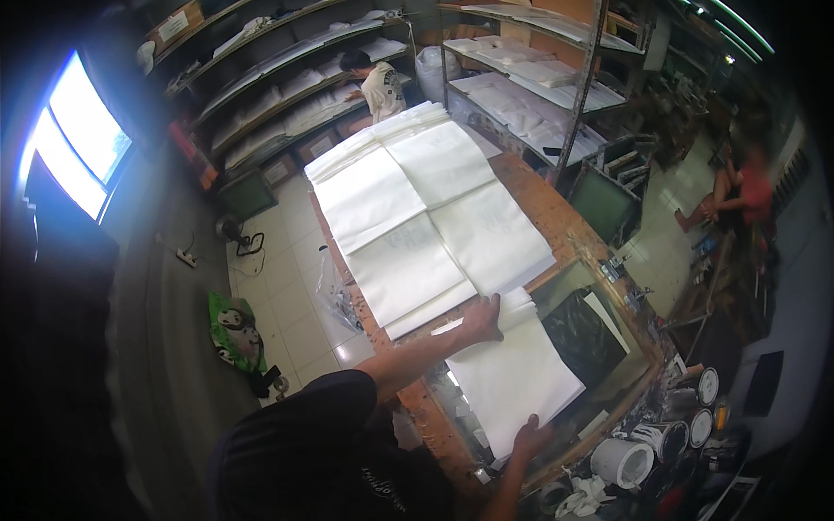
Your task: The person repeatedly picks up stacks of white fabric, folds them, and places them on a table. They also move to a shelf to retrieve more fabric and return to the table to continue folding.
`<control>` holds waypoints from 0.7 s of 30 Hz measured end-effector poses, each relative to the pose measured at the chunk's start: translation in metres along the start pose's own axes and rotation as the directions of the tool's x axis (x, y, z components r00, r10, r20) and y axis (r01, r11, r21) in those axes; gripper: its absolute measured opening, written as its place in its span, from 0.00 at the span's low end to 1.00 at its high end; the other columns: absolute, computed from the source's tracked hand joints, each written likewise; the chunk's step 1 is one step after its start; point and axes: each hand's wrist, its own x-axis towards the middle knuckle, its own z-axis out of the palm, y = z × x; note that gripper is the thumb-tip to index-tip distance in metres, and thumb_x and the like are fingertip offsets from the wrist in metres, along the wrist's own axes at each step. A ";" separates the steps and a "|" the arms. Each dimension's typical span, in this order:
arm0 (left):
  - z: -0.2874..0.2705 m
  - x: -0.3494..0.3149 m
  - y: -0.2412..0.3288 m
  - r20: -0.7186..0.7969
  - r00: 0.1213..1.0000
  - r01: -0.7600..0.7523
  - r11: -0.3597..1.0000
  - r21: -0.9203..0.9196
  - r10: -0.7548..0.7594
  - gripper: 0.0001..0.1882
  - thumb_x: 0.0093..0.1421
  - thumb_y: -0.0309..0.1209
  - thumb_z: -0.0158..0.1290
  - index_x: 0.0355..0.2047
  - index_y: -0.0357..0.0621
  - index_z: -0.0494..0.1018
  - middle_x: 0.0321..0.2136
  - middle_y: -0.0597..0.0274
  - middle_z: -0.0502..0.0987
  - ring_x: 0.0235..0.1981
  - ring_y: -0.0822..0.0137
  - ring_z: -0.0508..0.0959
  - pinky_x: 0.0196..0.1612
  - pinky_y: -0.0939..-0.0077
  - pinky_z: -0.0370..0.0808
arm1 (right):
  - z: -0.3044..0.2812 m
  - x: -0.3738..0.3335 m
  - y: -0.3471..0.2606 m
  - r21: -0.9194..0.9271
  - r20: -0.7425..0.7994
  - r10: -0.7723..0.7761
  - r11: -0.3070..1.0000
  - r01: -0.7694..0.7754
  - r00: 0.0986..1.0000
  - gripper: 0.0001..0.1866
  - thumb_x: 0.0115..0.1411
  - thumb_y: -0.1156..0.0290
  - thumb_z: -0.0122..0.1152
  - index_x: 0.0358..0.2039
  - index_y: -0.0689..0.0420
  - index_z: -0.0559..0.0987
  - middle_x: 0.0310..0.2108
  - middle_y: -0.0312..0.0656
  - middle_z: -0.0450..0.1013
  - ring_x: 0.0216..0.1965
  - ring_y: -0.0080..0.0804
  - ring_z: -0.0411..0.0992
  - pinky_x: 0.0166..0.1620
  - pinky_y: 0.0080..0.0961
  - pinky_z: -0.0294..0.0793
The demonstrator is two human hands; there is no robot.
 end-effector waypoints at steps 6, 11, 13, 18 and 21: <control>-0.029 -0.008 0.025 0.133 0.991 0.030 0.999 -0.041 -0.025 0.55 0.30 0.44 0.73 0.56 0.38 0.56 0.48 0.46 0.71 0.51 0.48 0.73 0.47 0.46 0.72 | -0.009 0.017 0.013 -0.060 0.040 0.047 0.997 -0.044 0.998 0.23 0.56 0.69 0.64 0.45 0.76 0.73 0.42 0.62 0.75 0.45 0.56 0.74 0.48 0.42 0.73; -0.038 0.001 0.014 0.221 0.975 0.026 0.998 -0.051 -0.014 0.56 0.28 0.46 0.74 0.55 0.38 0.58 0.48 0.44 0.72 0.49 0.47 0.74 0.46 0.51 0.74 | -0.016 0.018 0.005 -0.090 0.088 0.051 0.995 -0.043 0.995 0.27 0.52 0.68 0.67 0.46 0.76 0.72 0.44 0.63 0.74 0.45 0.55 0.74 0.49 0.41 0.72; -0.029 0.004 0.007 0.221 0.971 -0.080 0.994 -0.070 0.094 0.55 0.28 0.46 0.74 0.54 0.37 0.58 0.46 0.43 0.73 0.48 0.46 0.74 0.47 0.53 0.74 | -0.014 0.019 0.010 -0.097 0.080 0.086 0.992 -0.078 0.993 0.25 0.51 0.72 0.67 0.45 0.76 0.73 0.43 0.61 0.75 0.43 0.51 0.75 0.48 0.38 0.73; -0.020 -0.010 0.017 0.039 0.993 -0.107 0.994 -0.031 0.108 0.51 0.30 0.41 0.72 0.53 0.36 0.57 0.42 0.43 0.75 0.46 0.47 0.76 0.46 0.54 0.74 | -0.005 0.023 0.023 -0.189 0.035 0.061 0.981 -0.054 0.997 0.22 0.54 0.72 0.64 0.44 0.77 0.73 0.42 0.63 0.75 0.42 0.52 0.75 0.47 0.38 0.73; -0.029 -0.012 0.024 0.110 0.993 -0.049 0.999 -0.004 0.049 0.47 0.33 0.38 0.69 0.52 0.38 0.57 0.41 0.45 0.75 0.47 0.48 0.75 0.45 0.53 0.73 | -0.005 0.011 0.003 -0.047 0.054 -0.012 0.999 0.015 0.998 0.22 0.58 0.70 0.60 0.46 0.76 0.72 0.43 0.63 0.74 0.45 0.55 0.74 0.49 0.40 0.72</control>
